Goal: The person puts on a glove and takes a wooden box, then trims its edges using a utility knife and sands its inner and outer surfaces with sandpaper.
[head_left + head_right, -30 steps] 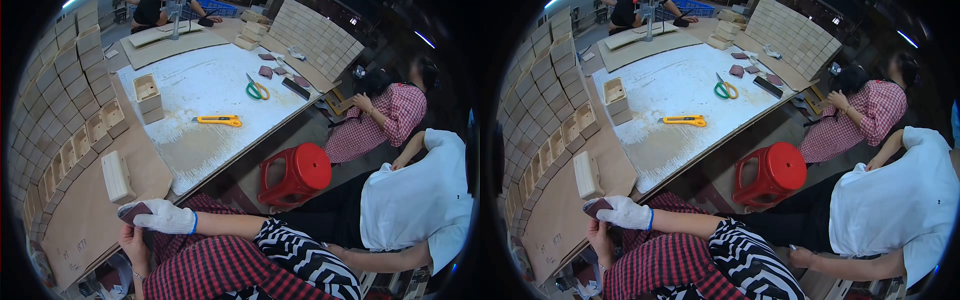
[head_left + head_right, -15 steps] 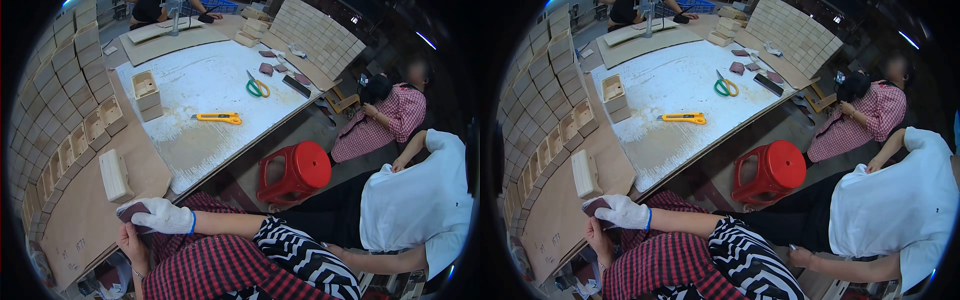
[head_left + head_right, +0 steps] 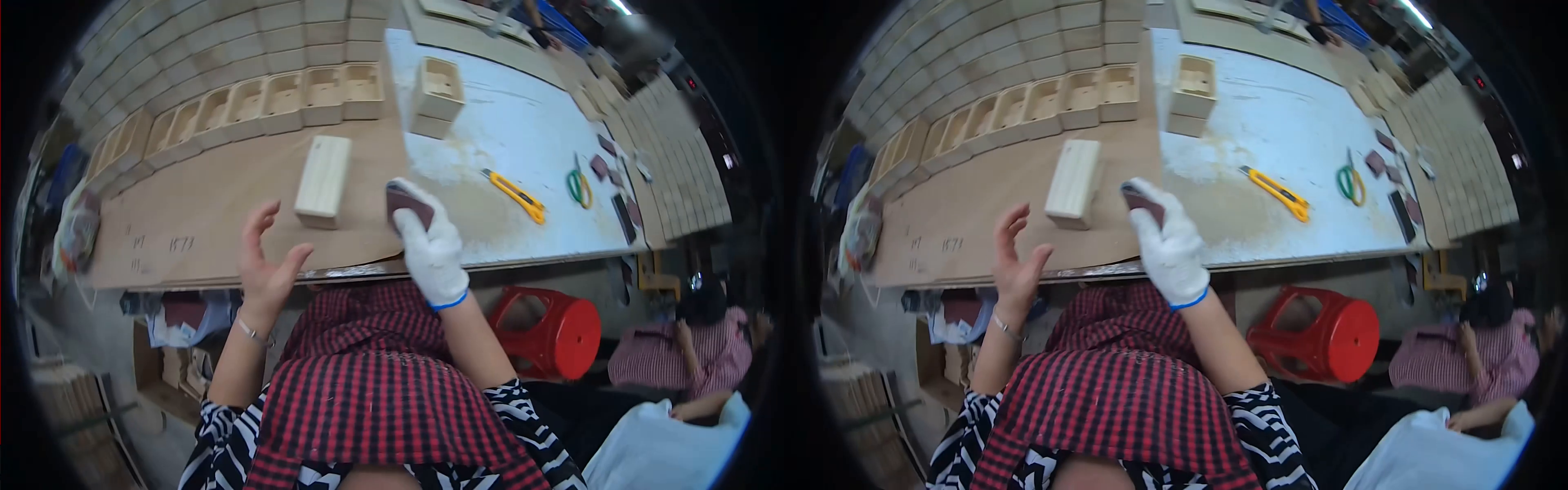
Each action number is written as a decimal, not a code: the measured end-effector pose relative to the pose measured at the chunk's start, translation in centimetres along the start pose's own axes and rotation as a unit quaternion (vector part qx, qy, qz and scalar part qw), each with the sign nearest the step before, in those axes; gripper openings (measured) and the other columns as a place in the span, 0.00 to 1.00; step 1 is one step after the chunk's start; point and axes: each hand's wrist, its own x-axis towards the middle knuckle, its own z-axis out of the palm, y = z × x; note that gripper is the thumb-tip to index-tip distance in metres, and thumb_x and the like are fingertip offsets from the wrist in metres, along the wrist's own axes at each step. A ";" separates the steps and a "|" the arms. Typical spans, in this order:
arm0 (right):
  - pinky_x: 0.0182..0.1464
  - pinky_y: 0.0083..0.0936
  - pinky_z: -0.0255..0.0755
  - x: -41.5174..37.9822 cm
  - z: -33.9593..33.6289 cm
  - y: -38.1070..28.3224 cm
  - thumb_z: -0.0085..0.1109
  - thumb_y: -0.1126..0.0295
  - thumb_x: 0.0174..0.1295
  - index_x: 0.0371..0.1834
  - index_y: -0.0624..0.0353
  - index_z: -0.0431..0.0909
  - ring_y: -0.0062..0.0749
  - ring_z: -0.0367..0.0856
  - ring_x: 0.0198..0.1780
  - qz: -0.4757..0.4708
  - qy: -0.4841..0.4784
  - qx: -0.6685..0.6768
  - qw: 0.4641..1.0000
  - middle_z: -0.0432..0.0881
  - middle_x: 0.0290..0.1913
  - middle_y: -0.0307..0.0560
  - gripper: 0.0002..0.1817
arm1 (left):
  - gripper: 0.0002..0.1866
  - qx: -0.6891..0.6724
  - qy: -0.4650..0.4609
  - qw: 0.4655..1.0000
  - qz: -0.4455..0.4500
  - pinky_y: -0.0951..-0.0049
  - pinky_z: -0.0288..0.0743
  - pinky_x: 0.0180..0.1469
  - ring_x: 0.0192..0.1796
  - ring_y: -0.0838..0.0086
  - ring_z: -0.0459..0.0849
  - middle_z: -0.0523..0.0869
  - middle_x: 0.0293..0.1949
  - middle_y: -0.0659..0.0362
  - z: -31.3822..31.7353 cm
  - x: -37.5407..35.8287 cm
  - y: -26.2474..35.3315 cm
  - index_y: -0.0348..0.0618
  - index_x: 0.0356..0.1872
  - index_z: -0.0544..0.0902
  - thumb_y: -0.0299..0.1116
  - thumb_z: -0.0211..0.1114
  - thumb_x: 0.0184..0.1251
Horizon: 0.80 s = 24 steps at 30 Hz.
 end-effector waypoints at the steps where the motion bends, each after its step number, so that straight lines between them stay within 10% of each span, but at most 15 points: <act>1: 0.62 0.28 0.73 0.6 -0.2 -0.6 0.57 0.76 0.68 0.62 0.63 0.76 0.34 0.82 0.58 -0.011 -0.002 -0.061 0.998 0.83 0.57 0.53 0.19 | 0.40 0.005 0.000 1.000 0.004 0.65 0.67 0.66 0.64 0.62 0.75 0.76 0.62 0.50 0.3 0.4 -0.3 0.37 0.66 0.68 0.33 0.79 0.53; 13: 0.62 0.40 0.73 1.7 6.1 2.7 0.58 0.71 0.65 0.65 0.62 0.73 0.55 0.77 0.63 -0.264 -0.023 -0.311 0.913 0.75 0.64 0.61 0.24 | 0.42 -0.154 -0.079 0.970 -0.172 0.65 0.72 0.62 0.61 0.63 0.78 0.78 0.57 0.49 5.9 2.5 -5.3 0.35 0.65 0.65 0.30 0.80 0.49; 18: 0.64 0.41 0.71 6.5 6.9 3.4 0.56 0.70 0.65 0.69 0.61 0.69 0.55 0.72 0.68 -0.259 -0.065 -0.307 0.913 0.71 0.69 0.62 0.27 | 0.40 -0.123 -0.070 0.980 -0.139 0.65 0.73 0.62 0.59 0.65 0.78 0.78 0.56 0.51 5.8 2.8 -5.0 0.36 0.64 0.65 0.28 0.78 0.51; 22: 0.70 0.42 0.65 6.9 6.5 1.6 0.53 0.71 0.66 0.68 0.64 0.70 0.57 0.68 0.70 -0.080 -0.186 -0.239 0.950 0.69 0.70 0.64 0.26 | 0.39 -0.117 -0.060 0.987 -0.096 0.65 0.72 0.64 0.61 0.67 0.77 0.76 0.58 0.52 6.1 3.0 -5.1 0.37 0.65 0.65 0.29 0.77 0.53; 24: 0.68 0.37 0.68 3.6 6.2 3.5 0.50 0.70 0.69 0.70 0.60 0.70 0.51 0.69 0.71 -0.256 -0.129 -0.292 0.912 0.69 0.72 0.58 0.25 | 0.39 -0.119 -0.053 0.988 -0.085 0.64 0.69 0.66 0.62 0.65 0.75 0.76 0.58 0.52 6.2 3.2 -5.0 0.37 0.64 0.67 0.31 0.78 0.52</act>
